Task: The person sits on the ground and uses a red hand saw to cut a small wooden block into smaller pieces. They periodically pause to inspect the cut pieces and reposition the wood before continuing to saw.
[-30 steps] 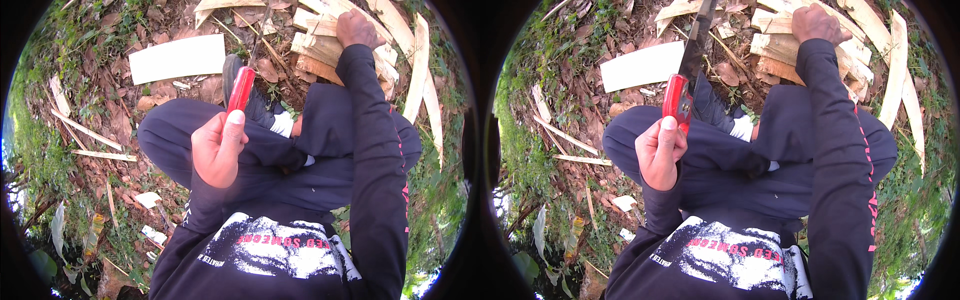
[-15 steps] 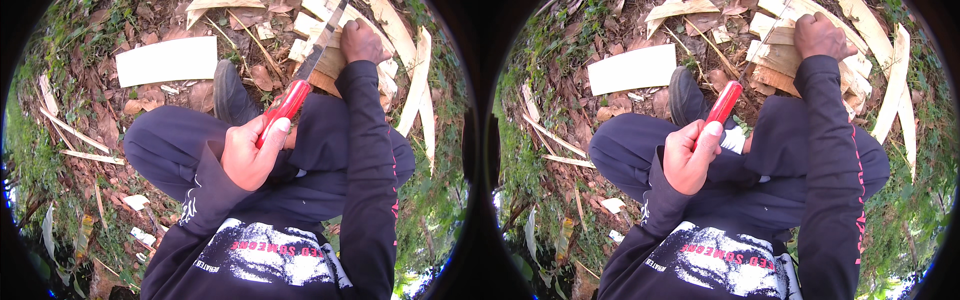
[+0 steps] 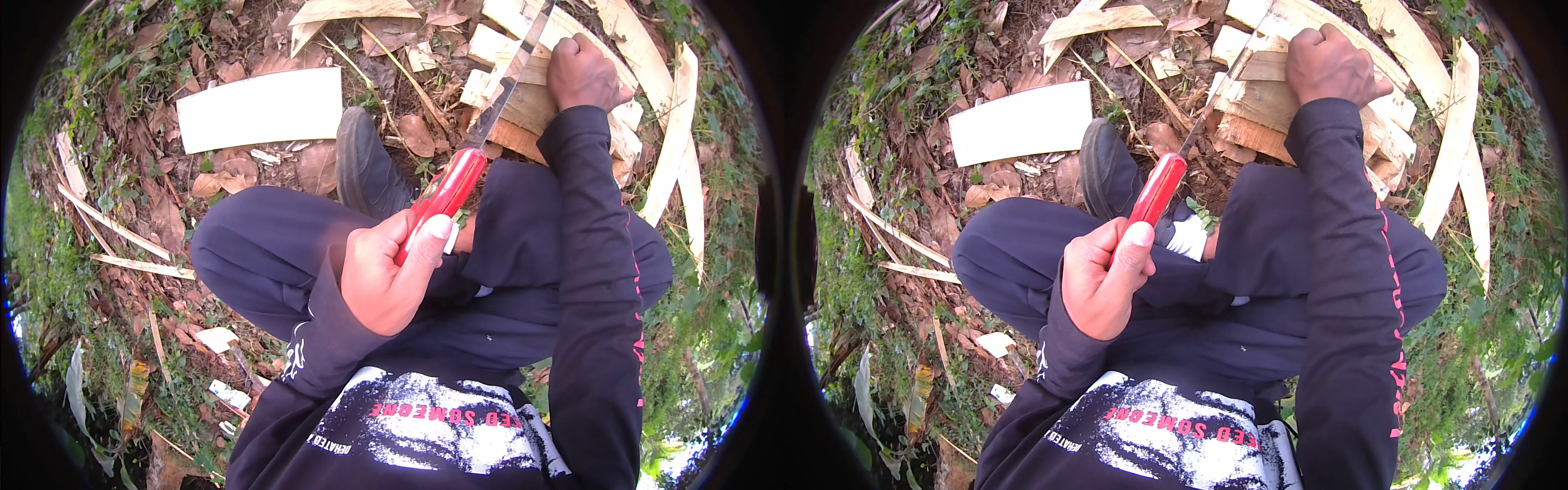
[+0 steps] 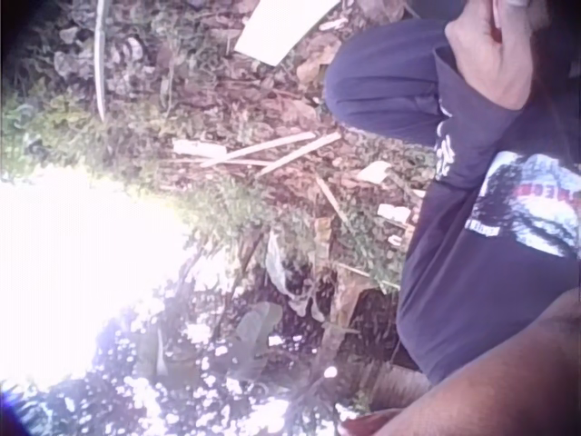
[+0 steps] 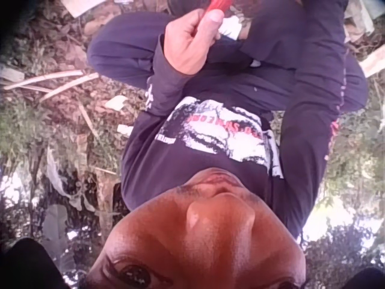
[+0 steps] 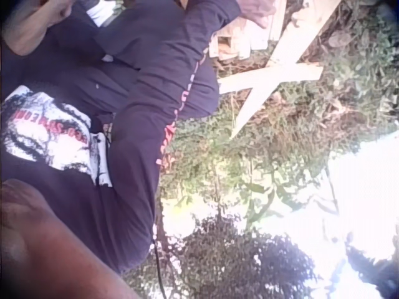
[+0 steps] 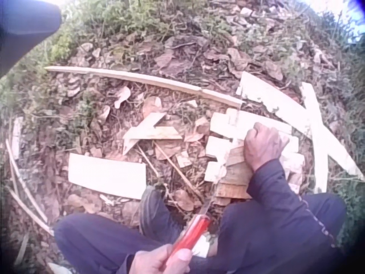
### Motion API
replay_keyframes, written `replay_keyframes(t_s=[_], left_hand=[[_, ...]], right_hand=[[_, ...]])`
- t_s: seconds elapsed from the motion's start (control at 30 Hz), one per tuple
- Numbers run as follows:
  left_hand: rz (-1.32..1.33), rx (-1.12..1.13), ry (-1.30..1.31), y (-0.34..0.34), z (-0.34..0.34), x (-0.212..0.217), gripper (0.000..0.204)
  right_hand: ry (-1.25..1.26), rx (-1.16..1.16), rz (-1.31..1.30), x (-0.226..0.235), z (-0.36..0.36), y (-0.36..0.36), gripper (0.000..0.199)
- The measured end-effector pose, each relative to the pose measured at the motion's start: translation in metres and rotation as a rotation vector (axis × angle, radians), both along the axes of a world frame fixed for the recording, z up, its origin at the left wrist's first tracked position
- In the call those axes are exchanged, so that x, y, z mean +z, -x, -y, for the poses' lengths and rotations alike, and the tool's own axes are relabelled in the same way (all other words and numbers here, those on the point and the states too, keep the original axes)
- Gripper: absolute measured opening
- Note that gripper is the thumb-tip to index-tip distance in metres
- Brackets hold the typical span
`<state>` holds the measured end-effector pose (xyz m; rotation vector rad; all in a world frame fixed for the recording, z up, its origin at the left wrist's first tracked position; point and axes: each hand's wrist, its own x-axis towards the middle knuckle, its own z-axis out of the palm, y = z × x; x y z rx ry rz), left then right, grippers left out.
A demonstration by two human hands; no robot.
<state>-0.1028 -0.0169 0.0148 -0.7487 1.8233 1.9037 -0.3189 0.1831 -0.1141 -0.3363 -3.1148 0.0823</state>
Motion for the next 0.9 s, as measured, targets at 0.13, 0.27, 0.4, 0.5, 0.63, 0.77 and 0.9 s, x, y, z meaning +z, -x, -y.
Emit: replay_keyframes(t_s=[0.13,0.27,0.4,0.5,0.63,0.77,0.9], left_hand=[[0.013,-0.034,0.013,-0.004,0.005,0.004,0.042],[0.036,-0.046,0.031,-0.007,0.006,0.004,0.042],[-0.072,-0.05,0.05,0.012,-0.001,0.001,0.042],[-0.121,-0.102,0.051,0.041,-0.012,-0.023,0.042],[-0.068,-0.071,0.048,0.006,0.0,0.002,0.04],[-0.081,-0.094,0.097,0.002,0.0,0.002,0.041],[-0.189,-0.123,0.103,0.037,-0.019,-0.018,0.041]], right_hand=[[-0.015,0.021,-0.09,-0.005,-0.001,-0.002,0.035],[-0.008,0.036,-0.105,-0.005,-0.003,-0.004,0.035],[-0.001,0.048,-0.179,-0.012,-0.006,-0.006,0.036],[0.009,0.043,-0.125,-0.007,-0.005,-0.004,0.036],[0.008,0.008,-0.134,-0.007,-0.001,-0.002,0.036],[0.0,0.02,-0.078,-0.005,-0.002,-0.003,0.035],[0.004,0.0,0.007,0.0,0.0,0.0,0.035]])
